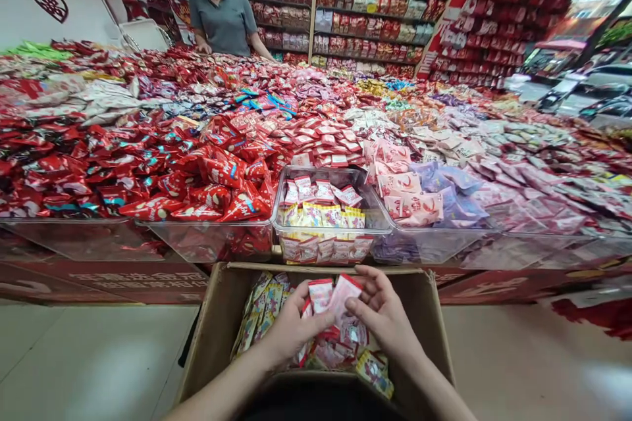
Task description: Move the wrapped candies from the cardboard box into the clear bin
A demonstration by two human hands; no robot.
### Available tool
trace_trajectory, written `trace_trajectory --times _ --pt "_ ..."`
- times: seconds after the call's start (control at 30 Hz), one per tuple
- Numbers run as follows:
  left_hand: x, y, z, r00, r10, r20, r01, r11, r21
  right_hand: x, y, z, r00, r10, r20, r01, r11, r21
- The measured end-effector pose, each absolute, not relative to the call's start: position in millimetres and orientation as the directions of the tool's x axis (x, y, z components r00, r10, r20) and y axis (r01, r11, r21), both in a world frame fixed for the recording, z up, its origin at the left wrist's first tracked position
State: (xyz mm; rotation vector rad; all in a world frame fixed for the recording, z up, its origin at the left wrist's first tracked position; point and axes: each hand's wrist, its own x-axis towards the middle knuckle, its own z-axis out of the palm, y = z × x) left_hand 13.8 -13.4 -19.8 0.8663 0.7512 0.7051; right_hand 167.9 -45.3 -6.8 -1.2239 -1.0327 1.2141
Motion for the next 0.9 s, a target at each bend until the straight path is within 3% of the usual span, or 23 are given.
trace_trajectory --times 0.13,0.23,0.33,0.4,0.5,0.7,0.9 --pt "10.9 -13.3 -22.7 0.502 0.806 -0.314 -0.237 0.478 0.846 167.2 -53.7 -9.8 0.015 0.991 -0.134 -0.015 -0.134 -0.991" --pt "10.4 -13.1 -20.9 0.525 0.762 -0.379 -0.183 0.536 0.824 169.9 -60.1 -10.9 0.139 0.984 0.108 0.172 0.083 -0.982" --pt "11.2 -13.3 -16.6 0.540 0.710 -0.452 -0.219 0.637 0.739 172.5 -64.0 -12.0 0.059 0.898 0.437 0.411 0.377 -0.830" --pt "11.4 -13.9 -14.7 0.565 0.696 -0.442 -0.286 0.668 0.687 172.1 -65.1 -14.0 -0.043 0.863 0.503 0.491 0.457 -0.742" --pt "10.7 -14.7 -14.8 0.556 0.714 -0.425 -0.297 0.648 0.701 169.1 -65.5 -17.3 -0.099 0.862 0.496 0.538 0.466 -0.703" --pt "10.2 -13.7 -17.0 0.453 0.779 -0.434 -0.242 0.576 0.781 166.8 -62.6 -19.0 0.069 0.916 0.395 0.415 0.334 -0.846" --pt "7.4 -13.0 -19.2 0.499 0.774 -0.390 -0.198 0.540 0.818 162.3 -59.9 -23.1 0.109 0.979 0.173 0.076 0.165 -0.983"
